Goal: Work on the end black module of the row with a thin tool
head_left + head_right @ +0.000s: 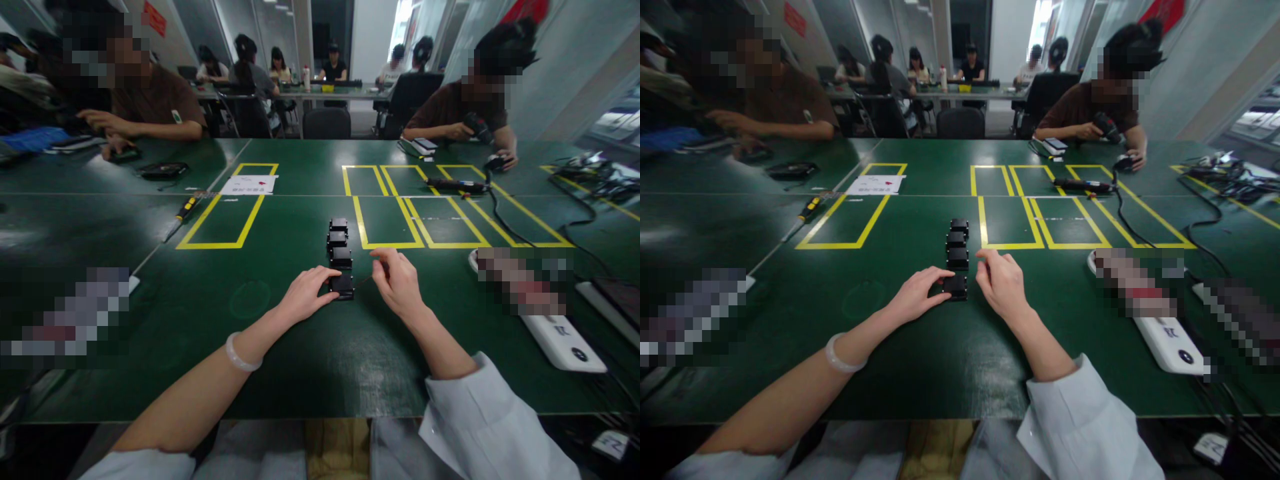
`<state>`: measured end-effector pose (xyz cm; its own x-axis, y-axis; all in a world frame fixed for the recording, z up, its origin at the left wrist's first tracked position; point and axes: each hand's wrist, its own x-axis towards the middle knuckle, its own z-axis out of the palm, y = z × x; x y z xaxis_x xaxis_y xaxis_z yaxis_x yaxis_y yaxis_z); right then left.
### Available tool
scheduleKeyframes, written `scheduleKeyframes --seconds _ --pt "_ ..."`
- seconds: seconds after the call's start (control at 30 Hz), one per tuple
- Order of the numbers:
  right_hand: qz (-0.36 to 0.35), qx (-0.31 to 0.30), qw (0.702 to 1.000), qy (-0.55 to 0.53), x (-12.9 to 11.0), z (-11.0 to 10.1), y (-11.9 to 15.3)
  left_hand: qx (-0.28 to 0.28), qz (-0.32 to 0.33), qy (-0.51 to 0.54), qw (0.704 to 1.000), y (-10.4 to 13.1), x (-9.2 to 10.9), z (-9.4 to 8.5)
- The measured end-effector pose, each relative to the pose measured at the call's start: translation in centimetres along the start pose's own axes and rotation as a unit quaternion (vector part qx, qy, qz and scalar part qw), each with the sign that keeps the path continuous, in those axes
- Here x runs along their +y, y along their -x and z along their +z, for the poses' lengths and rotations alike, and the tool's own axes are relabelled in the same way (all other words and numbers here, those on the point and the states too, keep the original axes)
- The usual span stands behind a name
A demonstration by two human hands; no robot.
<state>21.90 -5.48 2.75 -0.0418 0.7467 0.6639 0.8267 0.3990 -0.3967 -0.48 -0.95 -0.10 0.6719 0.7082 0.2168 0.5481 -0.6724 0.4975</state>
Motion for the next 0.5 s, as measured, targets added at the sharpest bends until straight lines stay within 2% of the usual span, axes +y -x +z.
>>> scheduleKeyframes --seconds 0.5 --pt "-0.003 0.005 1.0 -0.003 0.02 0.19 0.06 -0.003 -0.001 -0.001 1.0 0.05 0.01 -0.07"
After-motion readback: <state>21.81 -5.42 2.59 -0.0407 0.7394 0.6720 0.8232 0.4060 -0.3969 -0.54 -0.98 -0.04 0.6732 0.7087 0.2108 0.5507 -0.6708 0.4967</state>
